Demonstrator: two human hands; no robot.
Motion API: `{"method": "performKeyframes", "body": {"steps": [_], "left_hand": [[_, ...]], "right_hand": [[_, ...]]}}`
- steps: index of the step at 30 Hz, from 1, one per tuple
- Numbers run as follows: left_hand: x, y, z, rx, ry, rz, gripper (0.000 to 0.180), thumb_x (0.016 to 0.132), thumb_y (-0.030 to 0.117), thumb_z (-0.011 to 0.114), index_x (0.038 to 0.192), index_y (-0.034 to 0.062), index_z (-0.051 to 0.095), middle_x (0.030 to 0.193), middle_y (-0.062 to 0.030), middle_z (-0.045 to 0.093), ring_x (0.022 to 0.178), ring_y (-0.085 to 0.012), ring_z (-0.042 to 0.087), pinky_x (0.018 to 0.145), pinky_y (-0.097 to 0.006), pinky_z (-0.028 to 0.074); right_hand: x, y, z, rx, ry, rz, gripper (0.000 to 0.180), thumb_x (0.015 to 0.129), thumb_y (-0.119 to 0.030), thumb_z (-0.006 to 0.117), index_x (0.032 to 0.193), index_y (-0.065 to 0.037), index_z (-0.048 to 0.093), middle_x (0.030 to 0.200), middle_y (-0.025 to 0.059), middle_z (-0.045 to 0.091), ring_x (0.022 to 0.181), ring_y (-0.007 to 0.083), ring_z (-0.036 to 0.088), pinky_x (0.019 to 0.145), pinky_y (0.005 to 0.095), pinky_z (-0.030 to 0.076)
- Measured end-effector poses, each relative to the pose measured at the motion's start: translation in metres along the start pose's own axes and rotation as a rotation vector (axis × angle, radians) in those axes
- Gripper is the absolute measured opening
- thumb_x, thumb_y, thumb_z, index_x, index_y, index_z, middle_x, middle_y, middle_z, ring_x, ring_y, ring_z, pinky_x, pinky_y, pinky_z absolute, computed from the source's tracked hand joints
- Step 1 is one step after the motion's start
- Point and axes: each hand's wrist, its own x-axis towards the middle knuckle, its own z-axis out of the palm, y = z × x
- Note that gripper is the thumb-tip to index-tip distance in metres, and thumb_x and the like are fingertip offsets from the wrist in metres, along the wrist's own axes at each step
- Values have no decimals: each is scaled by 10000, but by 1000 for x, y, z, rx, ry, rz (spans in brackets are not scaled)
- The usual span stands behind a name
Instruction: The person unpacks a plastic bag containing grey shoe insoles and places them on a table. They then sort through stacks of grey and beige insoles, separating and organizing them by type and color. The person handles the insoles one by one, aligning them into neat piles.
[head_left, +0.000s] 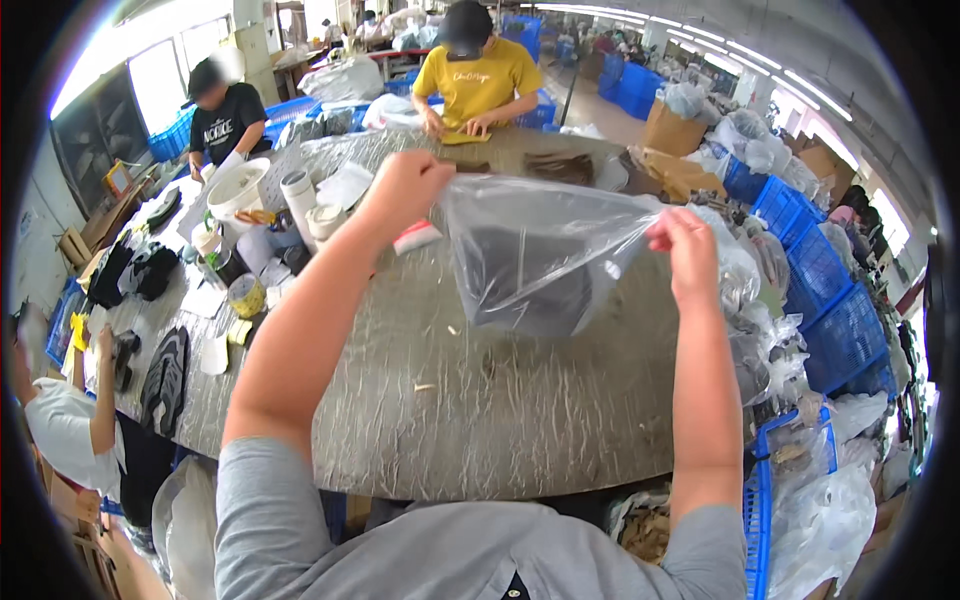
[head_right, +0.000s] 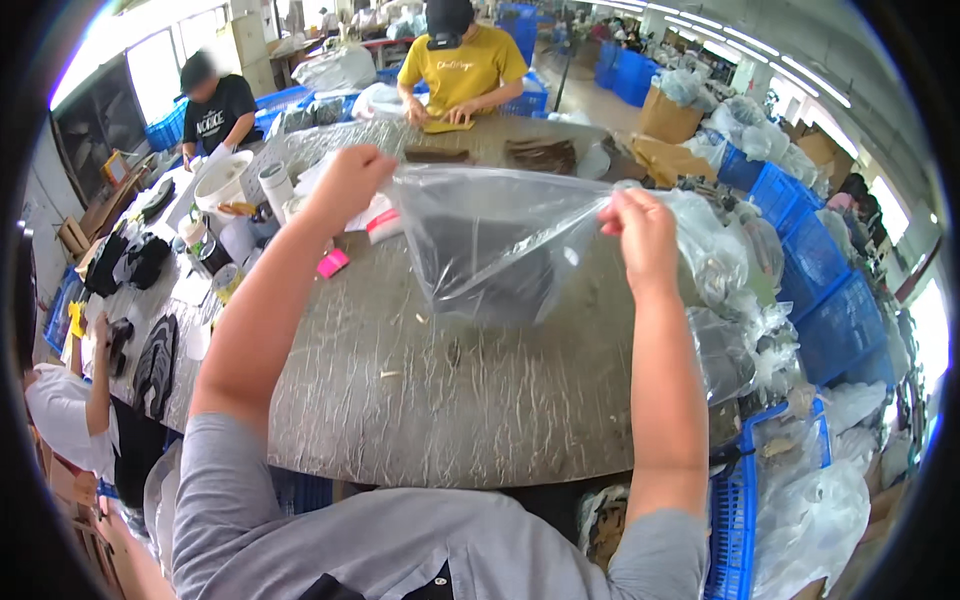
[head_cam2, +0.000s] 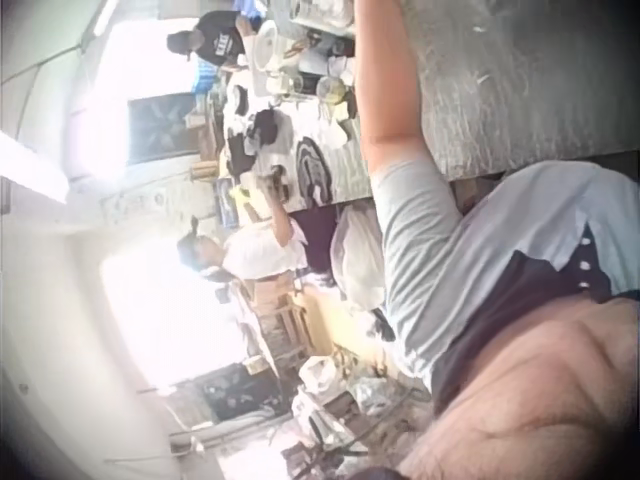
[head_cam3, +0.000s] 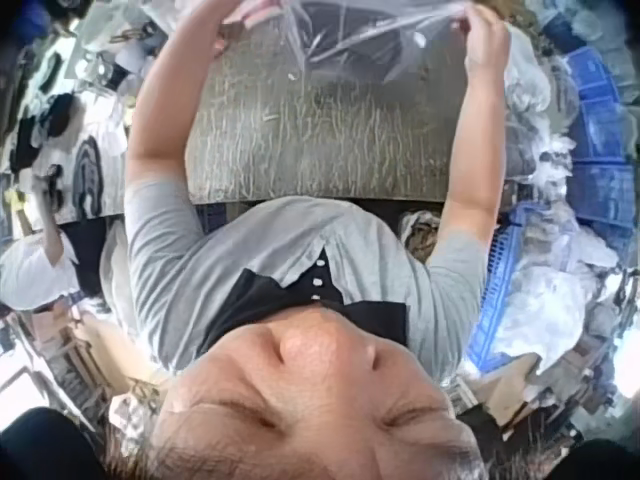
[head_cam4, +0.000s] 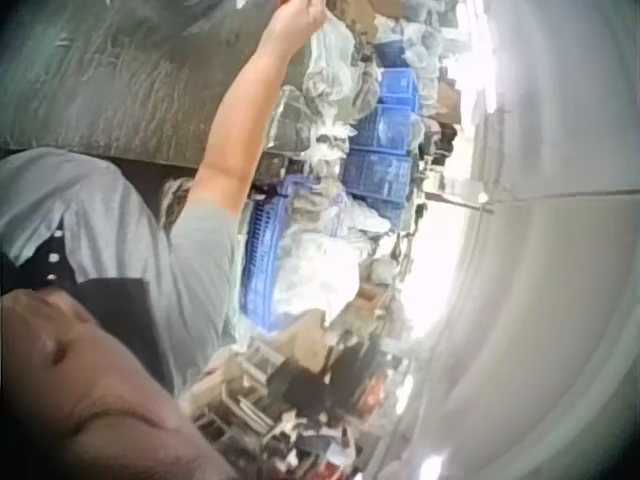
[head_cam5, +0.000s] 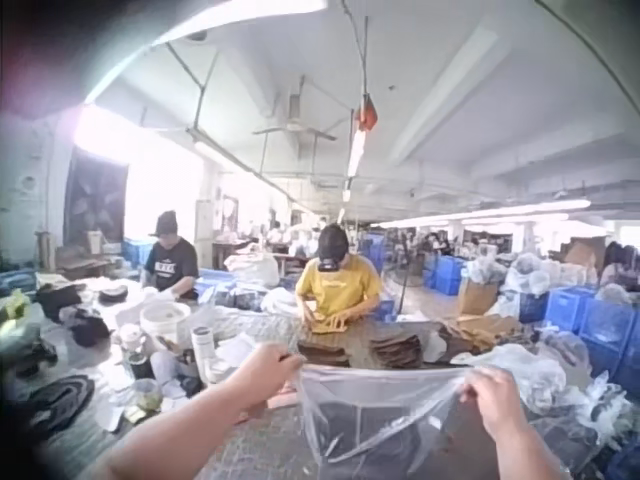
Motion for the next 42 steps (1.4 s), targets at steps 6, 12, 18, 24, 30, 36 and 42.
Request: {"method": "performKeyframes", "body": {"steps": [6,12,18,24,30,36,42], "left_hand": [[56,71,-21,-191,79,42,336,930,281,605,846,-44,631,689,-52,631,671,-149,683,624,-272,522],[42,152,-21,-291,122,440,265,969,234,555,869,-6,608,798,-3,586,792,-112,559,742,-272,453],[-55,148,71,180,169,889,1074,591,477,860,1428,23,364,1417,-189,418,1289,-384,398,1072,-491,313],[-85,27,168,166,241,391,1006,657,111,858,1461,-4,263,1410,-241,389,1316,-418,338,1105,-507,269],[-55,-56,137,270,323,230,768,715,180,827,1347,-21,440,1258,-214,545,1169,-326,511,1062,-470,317],[-33,-36,146,381,-189,269,207,790,134,731,958,26,677,944,-140,668,985,-281,598,846,-405,443],[-25,14,193,145,-252,291,272,803,125,697,1054,29,652,1077,-182,632,1045,-339,578,950,-431,429]], "right_hand": [[51,-44,-31,488,168,-226,201,956,-170,567,824,-27,615,775,58,632,662,152,604,663,298,508],[11,-109,-2,402,58,-507,500,906,-344,679,1253,-61,456,1023,4,558,926,132,531,885,280,433],[-30,-79,23,999,64,-272,622,863,-89,709,1351,-42,326,1046,53,534,849,156,581,847,308,501],[-103,-7,23,200,174,-408,437,871,-42,673,1261,-41,475,1074,48,551,875,135,569,850,302,506],[-159,98,27,101,84,175,388,816,-73,713,1165,-37,547,1050,93,558,876,167,582,790,310,506],[-155,87,42,-35,17,-53,644,785,-66,729,1349,-89,418,1250,207,445,1064,336,559,921,416,476],[-115,96,14,-470,176,-44,774,735,-74,759,1409,-133,381,1359,240,393,1235,427,447,1017,493,397]]}}
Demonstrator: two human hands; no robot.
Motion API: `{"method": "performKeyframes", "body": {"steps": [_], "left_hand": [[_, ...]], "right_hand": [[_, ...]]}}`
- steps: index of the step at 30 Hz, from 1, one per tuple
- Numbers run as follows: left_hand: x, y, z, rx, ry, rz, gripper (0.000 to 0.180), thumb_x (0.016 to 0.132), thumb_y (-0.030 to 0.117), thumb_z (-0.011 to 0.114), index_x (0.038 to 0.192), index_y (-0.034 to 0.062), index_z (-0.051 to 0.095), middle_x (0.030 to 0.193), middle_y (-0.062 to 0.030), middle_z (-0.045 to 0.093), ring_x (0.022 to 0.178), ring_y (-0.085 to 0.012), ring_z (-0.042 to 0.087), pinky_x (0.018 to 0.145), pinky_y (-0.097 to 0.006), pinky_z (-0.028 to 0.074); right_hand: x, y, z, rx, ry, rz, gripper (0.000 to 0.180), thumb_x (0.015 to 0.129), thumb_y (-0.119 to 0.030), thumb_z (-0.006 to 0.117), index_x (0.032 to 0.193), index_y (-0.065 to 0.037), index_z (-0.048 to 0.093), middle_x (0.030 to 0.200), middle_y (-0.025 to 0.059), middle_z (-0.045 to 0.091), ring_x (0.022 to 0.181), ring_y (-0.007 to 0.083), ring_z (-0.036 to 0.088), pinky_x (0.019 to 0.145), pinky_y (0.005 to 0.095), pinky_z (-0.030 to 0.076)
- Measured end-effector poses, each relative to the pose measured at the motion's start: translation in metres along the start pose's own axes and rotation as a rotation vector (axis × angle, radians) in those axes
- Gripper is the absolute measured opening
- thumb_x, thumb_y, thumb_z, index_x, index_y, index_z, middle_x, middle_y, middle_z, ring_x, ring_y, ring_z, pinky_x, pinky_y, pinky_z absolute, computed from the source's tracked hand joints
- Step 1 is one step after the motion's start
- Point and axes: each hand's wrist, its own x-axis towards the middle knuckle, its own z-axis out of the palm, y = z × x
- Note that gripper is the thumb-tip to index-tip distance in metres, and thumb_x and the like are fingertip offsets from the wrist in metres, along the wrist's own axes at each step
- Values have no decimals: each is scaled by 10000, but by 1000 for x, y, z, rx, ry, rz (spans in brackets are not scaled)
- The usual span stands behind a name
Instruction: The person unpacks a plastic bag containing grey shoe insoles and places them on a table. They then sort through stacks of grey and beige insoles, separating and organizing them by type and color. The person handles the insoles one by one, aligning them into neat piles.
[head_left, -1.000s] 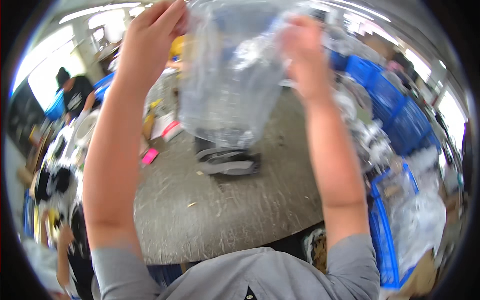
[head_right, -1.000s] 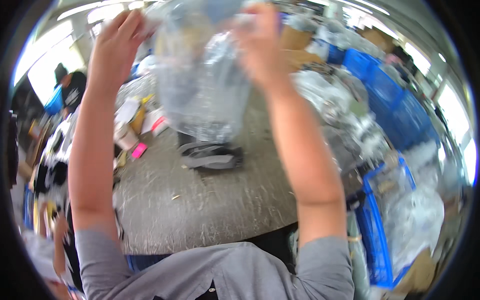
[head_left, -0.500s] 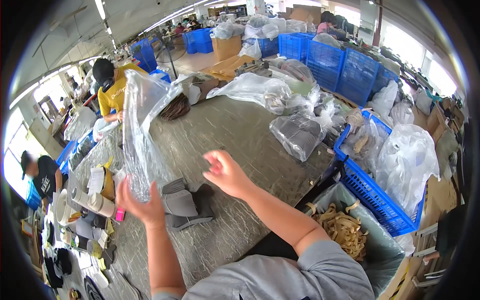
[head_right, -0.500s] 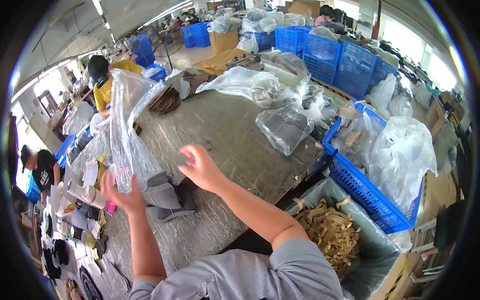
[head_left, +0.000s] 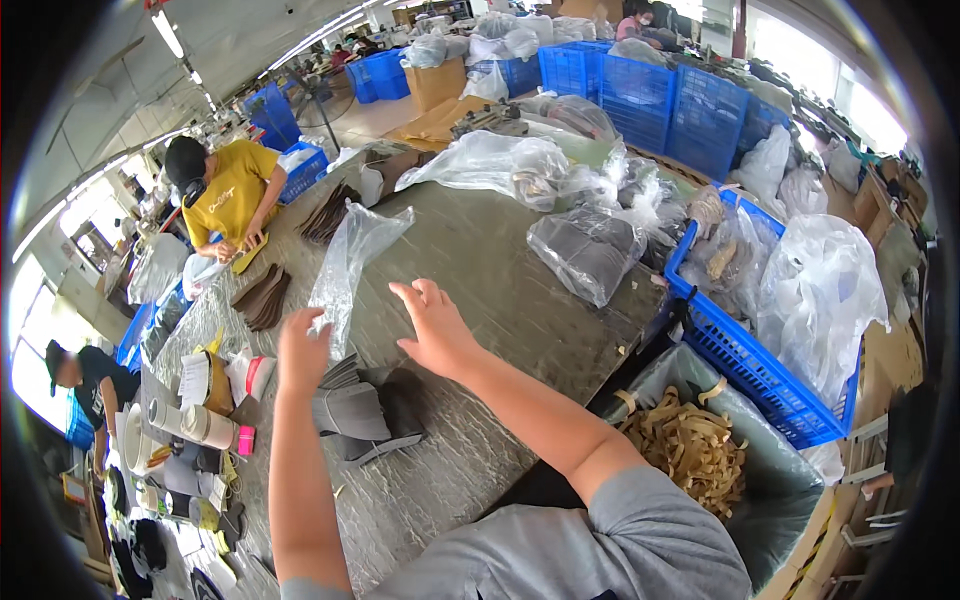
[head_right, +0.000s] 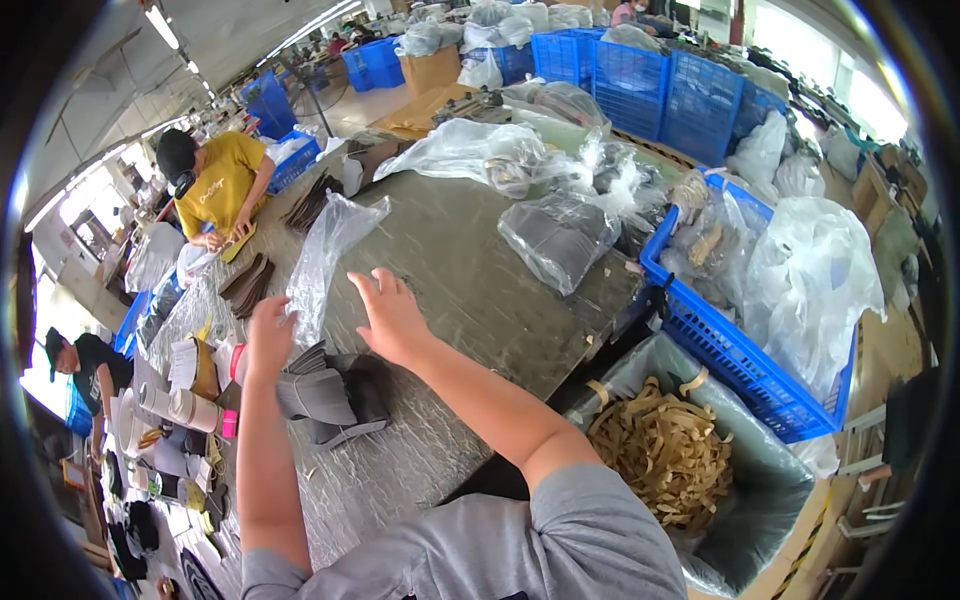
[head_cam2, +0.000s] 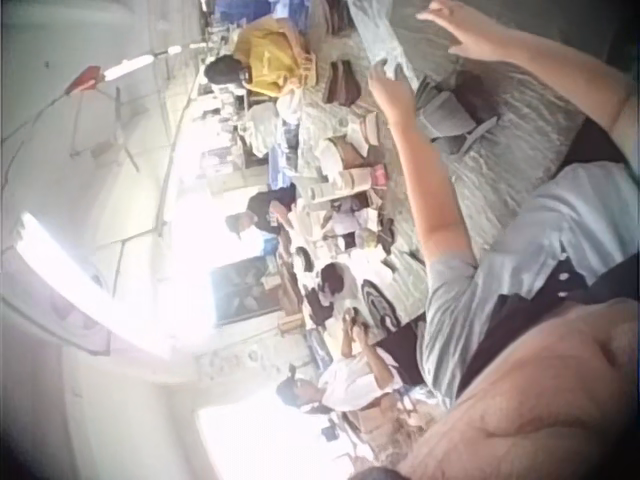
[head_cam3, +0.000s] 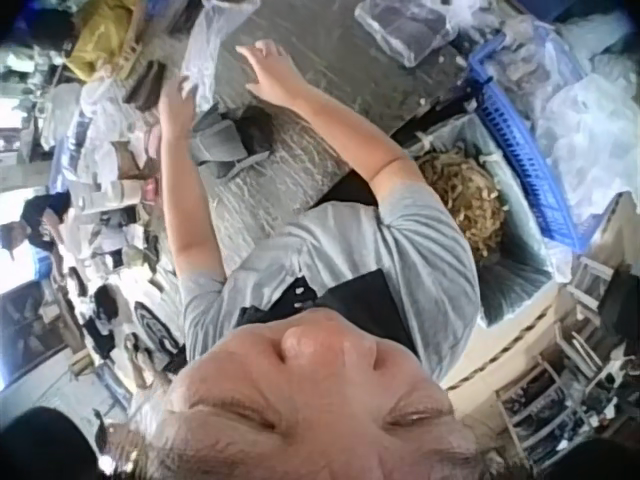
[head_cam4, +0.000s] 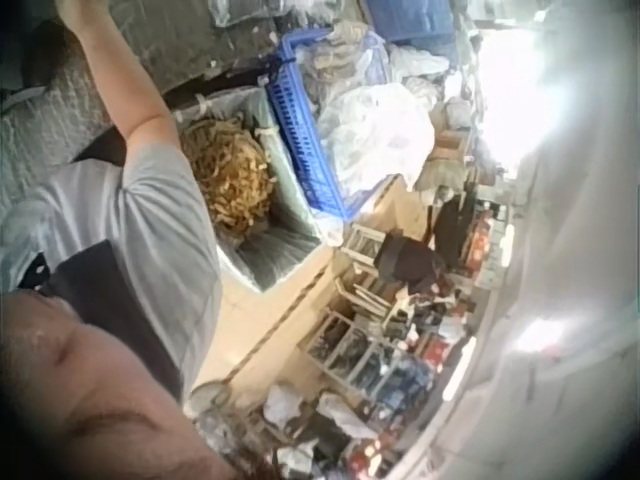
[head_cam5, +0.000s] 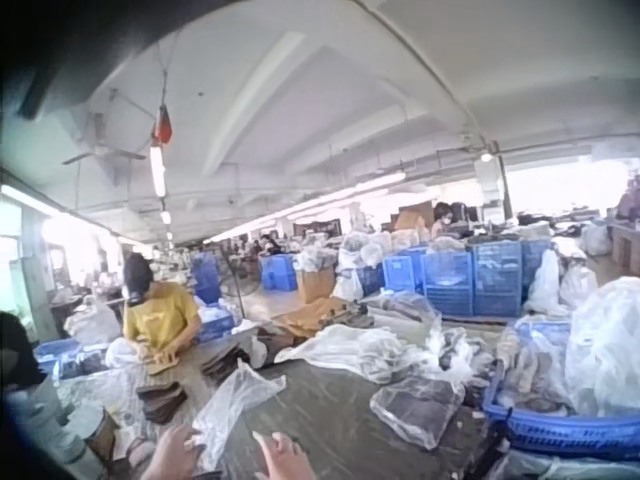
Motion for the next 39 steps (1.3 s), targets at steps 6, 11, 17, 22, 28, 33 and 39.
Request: {"method": "performKeyframes", "body": {"steps": [6,11,17,22,28,33,39], "left_hand": [[47,-44,76,364,-300,-299,939,724,359,811,1450,31,313,1465,-324,317,1360,-471,326,1110,-466,333],[74,-170,82,73,-378,-508,1246,669,440,844,1524,4,49,1499,-342,253,1394,-446,303,1117,-492,321],[68,-180,112,352,-893,-512,770,762,397,765,1419,133,464,1259,-112,634,1124,-254,633,856,-440,542],[89,-74,89,610,-647,-13,178,849,92,594,957,122,732,1194,-121,637,1175,-327,563,932,-431,493],[39,60,-18,-726,-891,414,196,892,67,566,1031,-14,679,1241,-197,609,1192,-323,555,970,-426,465],[5,82,2,-1125,-327,-135,241,935,-20,471,1105,-69,635,1029,-204,680,980,-289,674,857,-374,529],[-65,95,92,-573,-329,219,283,797,47,608,1075,-7,608,1033,-212,627,958,-388,604,836,-444,493]], "right_hand": [[-58,25,48,-40,-199,79,773,748,-201,775,1411,-137,384,1430,249,311,1291,455,368,1075,555,309],[-101,46,75,-85,-241,-35,659,774,-216,752,1345,-91,447,1315,198,464,1259,401,422,1065,503,331],[-94,42,69,-32,-245,53,599,797,-206,732,1322,-100,463,1247,125,519,1209,347,467,1004,480,364],[-80,65,58,158,-16,210,786,753,-218,777,1411,-99,364,1340,185,439,1270,375,409,1072,515,309],[-36,32,-12,-265,290,114,817,732,-172,793,1422,-67,369,1454,218,353,1377,414,295,1141,543,209],[-42,49,-9,1107,23,477,572,830,-235,724,1326,-40,515,1387,156,490,1309,348,434,1105,522,314],[-81,31,-53,1932,-81,473,729,840,-240,718,1441,-44,356,1311,136,575,1171,279,582,1032,442,439]]}}
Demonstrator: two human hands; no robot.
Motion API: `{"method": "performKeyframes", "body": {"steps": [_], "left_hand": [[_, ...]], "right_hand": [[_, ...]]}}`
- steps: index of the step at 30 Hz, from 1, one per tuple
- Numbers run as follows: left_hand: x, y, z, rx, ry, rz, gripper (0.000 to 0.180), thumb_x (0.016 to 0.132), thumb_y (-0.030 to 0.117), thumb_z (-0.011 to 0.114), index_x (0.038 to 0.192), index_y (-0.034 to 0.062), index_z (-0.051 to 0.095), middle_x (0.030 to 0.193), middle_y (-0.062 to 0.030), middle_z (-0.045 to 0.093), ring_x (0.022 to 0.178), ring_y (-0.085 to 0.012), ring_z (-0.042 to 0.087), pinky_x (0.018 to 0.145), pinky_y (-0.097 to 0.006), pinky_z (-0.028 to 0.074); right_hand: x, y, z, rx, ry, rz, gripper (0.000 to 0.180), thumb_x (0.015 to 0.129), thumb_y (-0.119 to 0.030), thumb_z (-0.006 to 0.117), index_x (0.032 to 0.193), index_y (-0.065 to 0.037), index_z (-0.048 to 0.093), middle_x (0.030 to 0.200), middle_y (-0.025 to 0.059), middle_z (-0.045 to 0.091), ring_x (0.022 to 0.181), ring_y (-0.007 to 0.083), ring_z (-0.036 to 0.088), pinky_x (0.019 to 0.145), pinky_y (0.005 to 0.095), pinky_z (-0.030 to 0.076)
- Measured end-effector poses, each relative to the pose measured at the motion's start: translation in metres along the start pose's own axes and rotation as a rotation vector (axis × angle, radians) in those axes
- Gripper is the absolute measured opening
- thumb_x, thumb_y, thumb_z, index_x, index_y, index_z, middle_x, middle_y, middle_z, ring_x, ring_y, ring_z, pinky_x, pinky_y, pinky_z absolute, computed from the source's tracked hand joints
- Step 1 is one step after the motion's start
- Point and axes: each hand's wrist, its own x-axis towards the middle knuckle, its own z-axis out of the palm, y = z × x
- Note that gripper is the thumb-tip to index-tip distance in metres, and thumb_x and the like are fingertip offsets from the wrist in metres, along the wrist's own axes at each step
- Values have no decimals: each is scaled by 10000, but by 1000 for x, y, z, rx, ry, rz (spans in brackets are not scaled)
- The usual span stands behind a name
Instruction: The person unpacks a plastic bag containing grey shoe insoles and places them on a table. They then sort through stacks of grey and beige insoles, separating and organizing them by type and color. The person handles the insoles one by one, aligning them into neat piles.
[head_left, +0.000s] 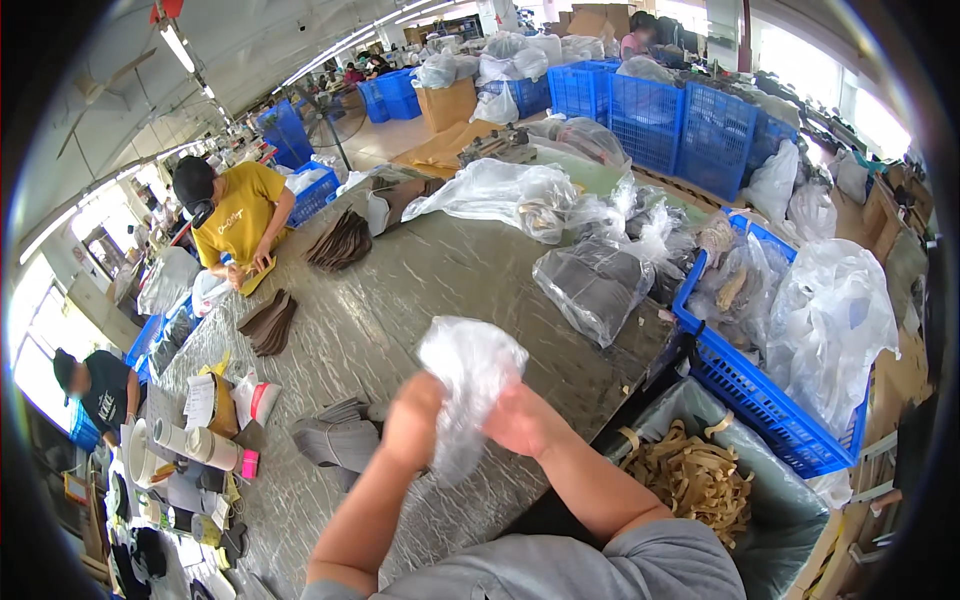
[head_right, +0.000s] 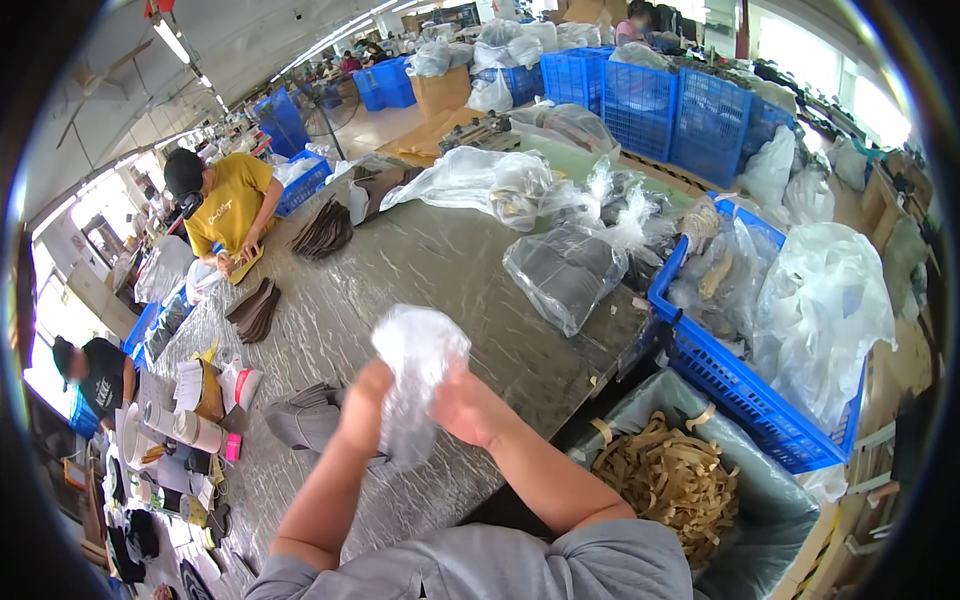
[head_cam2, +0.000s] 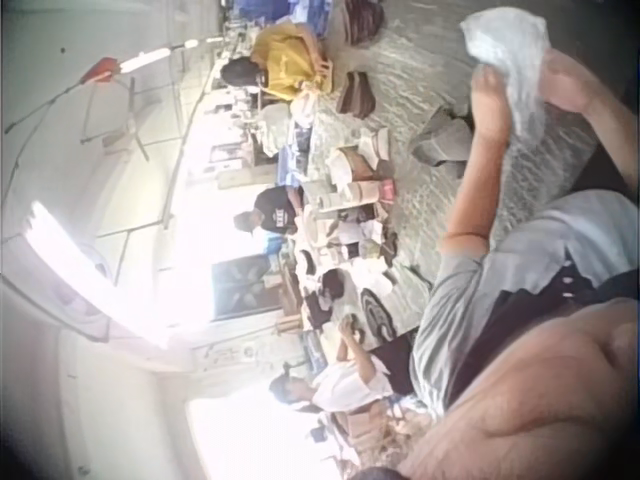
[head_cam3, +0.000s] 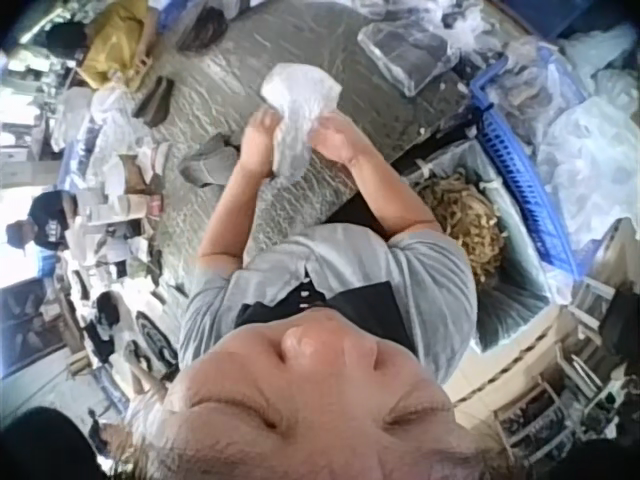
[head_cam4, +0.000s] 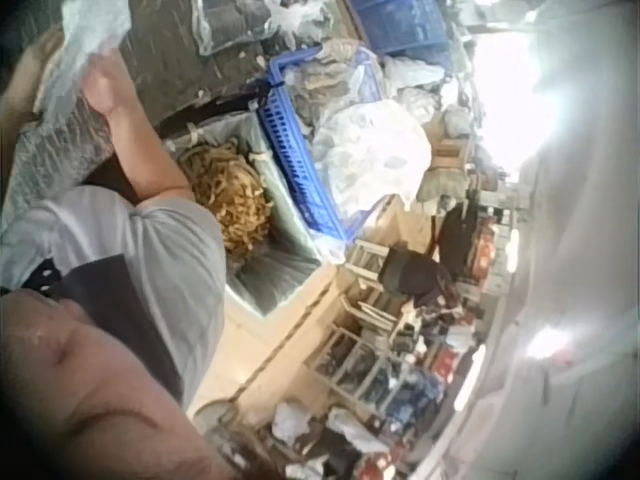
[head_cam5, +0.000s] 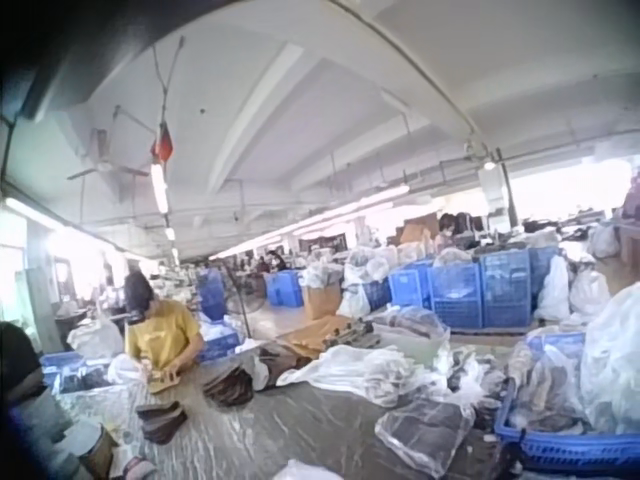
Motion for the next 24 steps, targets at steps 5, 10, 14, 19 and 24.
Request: {"method": "performKeyframes", "body": {"steps": [5,10,14,19,24], "left_hand": [[-30,57,54,419,-347,442,447,703,50,665,1146,14,618,1283,-213,541,1203,-374,499,977,-460,439],[-56,45,51,184,-335,441,430,683,-32,658,1105,51,649,1298,-141,571,1186,-349,536,959,-472,460],[-79,24,39,285,42,435,401,649,-26,681,1040,55,642,1182,-128,615,1066,-354,586,895,-447,476],[-151,5,-32,753,616,-45,488,662,-11,676,1137,42,578,1176,-168,579,1107,-359,536,963,-480,379],[-204,-85,-54,203,1153,-743,492,947,106,556,1405,14,402,1288,-144,512,1173,-274,496,1009,-379,386]], "right_hand": [[-46,-57,-14,-1034,493,-331,537,793,-79,685,1302,-3,534,1212,109,633,1081,214,611,936,371,484],[-52,-250,-115,-499,1002,-1330,505,791,56,613,1279,56,482,1245,164,578,1067,318,604,871,403,522],[-61,-321,-226,-2281,1449,-1106,443,788,0,619,1219,63,541,1236,191,563,1193,368,492,1029,487,389],[2,-290,-193,-2795,916,48,304,821,-226,569,983,-15,715,1122,195,648,1150,374,541,998,467,412],[6,-304,-186,-2552,676,373,461,809,-381,579,891,55,702,984,286,670,969,445,642,882,489,494]]}}
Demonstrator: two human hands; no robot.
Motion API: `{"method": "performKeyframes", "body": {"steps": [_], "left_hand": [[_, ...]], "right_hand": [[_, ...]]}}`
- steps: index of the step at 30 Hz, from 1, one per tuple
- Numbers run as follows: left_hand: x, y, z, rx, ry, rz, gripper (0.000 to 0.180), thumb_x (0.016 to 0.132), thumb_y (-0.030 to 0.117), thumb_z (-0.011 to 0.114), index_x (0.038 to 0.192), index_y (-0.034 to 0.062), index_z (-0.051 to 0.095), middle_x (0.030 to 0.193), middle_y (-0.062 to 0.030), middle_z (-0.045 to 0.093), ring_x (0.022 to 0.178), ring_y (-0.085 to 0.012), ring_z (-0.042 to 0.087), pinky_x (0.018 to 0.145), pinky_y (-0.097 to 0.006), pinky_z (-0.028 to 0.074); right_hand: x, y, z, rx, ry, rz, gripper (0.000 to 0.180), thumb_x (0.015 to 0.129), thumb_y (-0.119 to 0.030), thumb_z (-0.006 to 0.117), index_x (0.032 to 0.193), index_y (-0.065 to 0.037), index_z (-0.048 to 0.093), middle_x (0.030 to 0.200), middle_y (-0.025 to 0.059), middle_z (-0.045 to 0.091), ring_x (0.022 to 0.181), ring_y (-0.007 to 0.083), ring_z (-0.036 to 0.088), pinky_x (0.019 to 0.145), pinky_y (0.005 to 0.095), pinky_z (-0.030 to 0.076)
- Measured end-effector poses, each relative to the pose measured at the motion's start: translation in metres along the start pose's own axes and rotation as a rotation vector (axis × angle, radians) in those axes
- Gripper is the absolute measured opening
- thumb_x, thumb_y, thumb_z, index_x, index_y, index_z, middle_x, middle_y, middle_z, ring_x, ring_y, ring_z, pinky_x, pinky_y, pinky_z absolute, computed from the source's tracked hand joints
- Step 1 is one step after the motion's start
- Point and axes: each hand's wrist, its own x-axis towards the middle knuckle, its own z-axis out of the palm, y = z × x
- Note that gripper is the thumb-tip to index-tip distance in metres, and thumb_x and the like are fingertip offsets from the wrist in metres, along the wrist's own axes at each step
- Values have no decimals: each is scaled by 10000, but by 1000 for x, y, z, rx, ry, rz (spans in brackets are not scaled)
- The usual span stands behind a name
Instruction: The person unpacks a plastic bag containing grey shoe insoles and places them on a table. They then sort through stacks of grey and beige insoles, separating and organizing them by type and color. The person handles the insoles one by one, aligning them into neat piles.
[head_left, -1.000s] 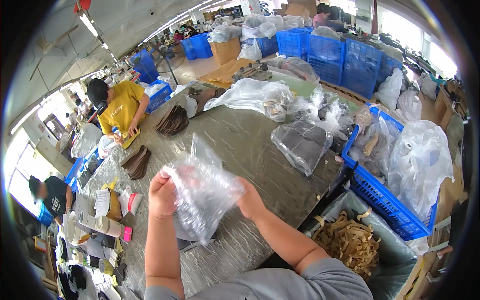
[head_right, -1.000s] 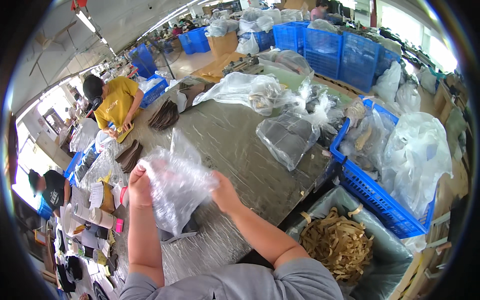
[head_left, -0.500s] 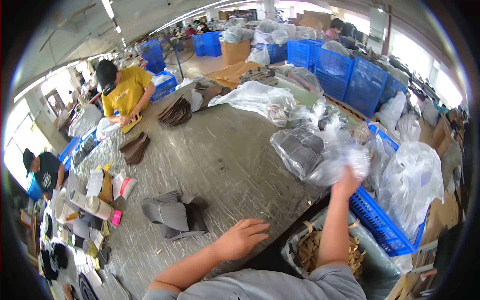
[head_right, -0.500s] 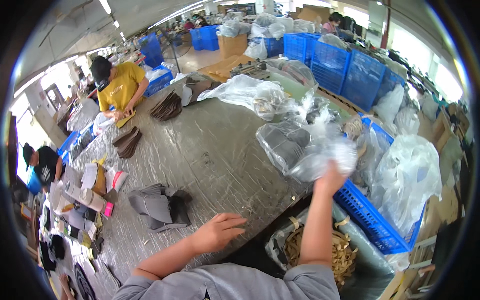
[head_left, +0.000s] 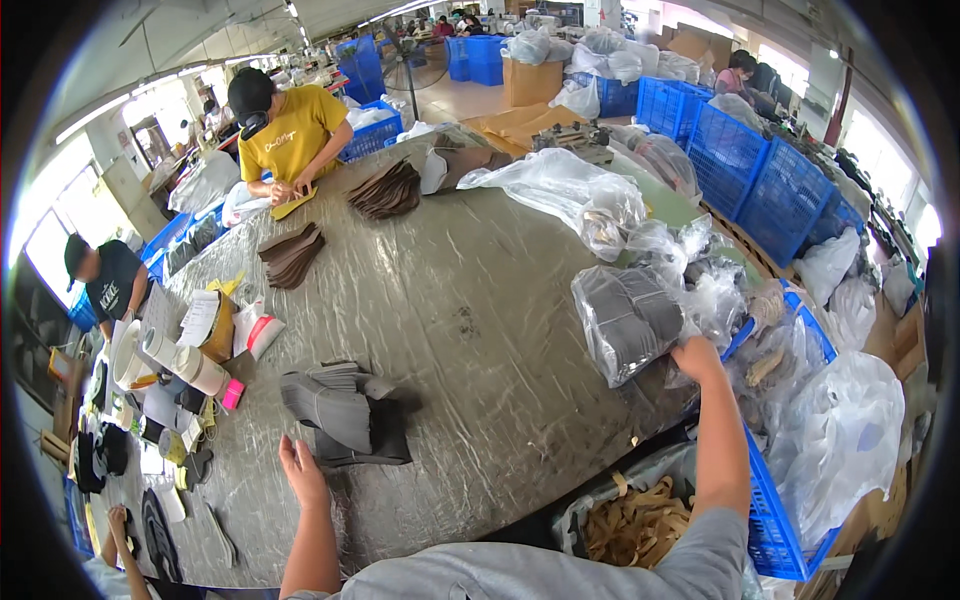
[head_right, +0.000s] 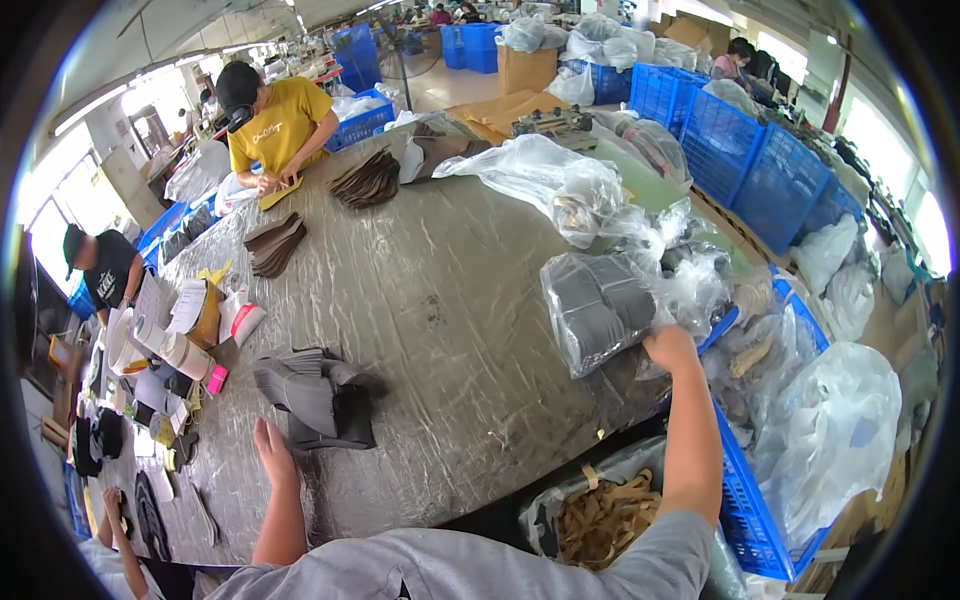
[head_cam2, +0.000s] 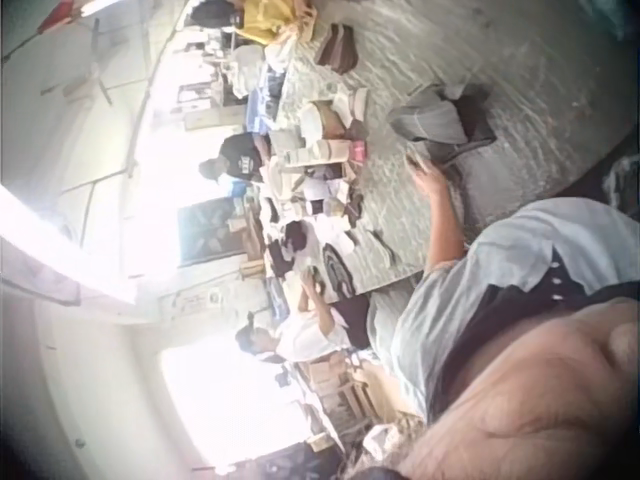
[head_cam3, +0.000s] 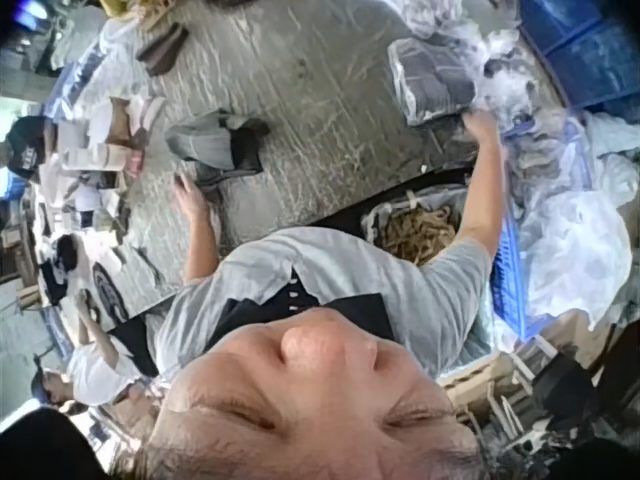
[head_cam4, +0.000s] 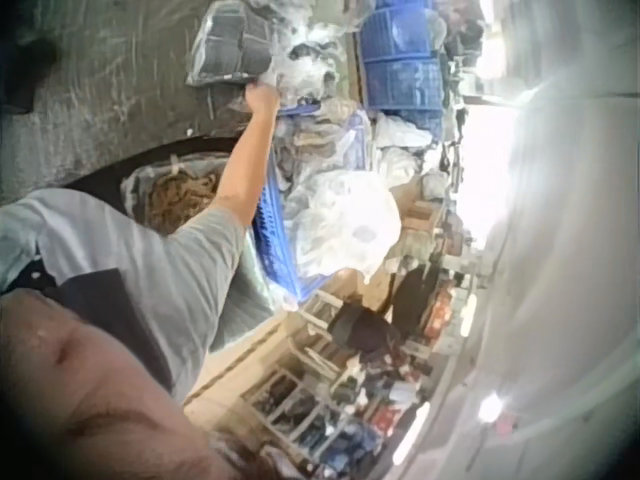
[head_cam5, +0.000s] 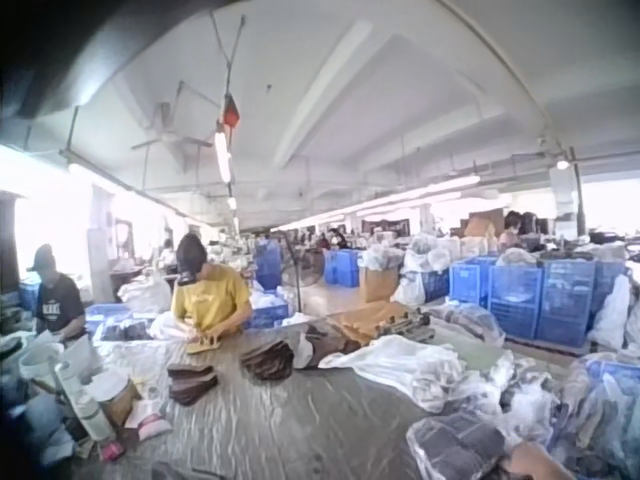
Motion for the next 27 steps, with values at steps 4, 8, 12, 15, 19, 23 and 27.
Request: {"method": "performKeyframes", "body": {"steps": [4,8,12,15,19,23,27], "left_hand": [[-7,5,52,-76,-199,59,560,992,174,540,1476,24,301,1406,-174,422,1271,-258,437,1065,-343,343],[-14,-2,69,-100,-105,72,599,964,125,576,1473,-13,291,1416,-205,419,1280,-289,441,1068,-358,349],[-22,5,79,-69,-236,116,592,943,108,608,1449,-19,329,1385,-189,459,1255,-275,464,1053,-356,370],[-16,6,47,-159,-250,-6,483,929,92,620,1368,8,437,1278,-144,536,1125,-214,547,928,-315,457],[2,4,18,14,-205,3,400,914,58,621,1289,10,493,1187,-111,569,999,-173,586,813,-281,487],[1,6,22,-14,-208,-1,380,900,25,617,1262,15,499,1162,-97,572,980,-155,584,803,-277,487],[-4,41,24,-17,-232,313,426,844,-64,619,1238,20,481,1328,-153,463,930,-170,621,773,-273,501]], "right_hand": [[31,46,13,293,-229,107,447,861,-338,543,991,67,681,1019,281,676,989,402,656,872,454,497],[43,7,20,746,-162,269,374,893,-238,523,1117,32,653,1029,177,691,944,314,646,839,445,485],[49,42,42,172,-43,113,352,879,-255,576,1084,22,646,1048,236,675,958,393,646,859,458,496],[16,5,19,-38,135,66,351,861,-273,613,1060,14,645,1029,240,676,972,414,639,841,477,505],[-15,-87,-97,-29,262,102,446,813,-258,710,1171,-21,587,1092,212,666,1007,380,641,855,476,506],[78,-162,-81,121,858,-281,471,805,-218,724,1236,-95,581,1073,200,669,995,380,641,857,460,512],[174,-181,-21,192,455,-218,296,843,-93,633,1139,-83,649,1016,206,677,988,373,639,826,457,498]]}}
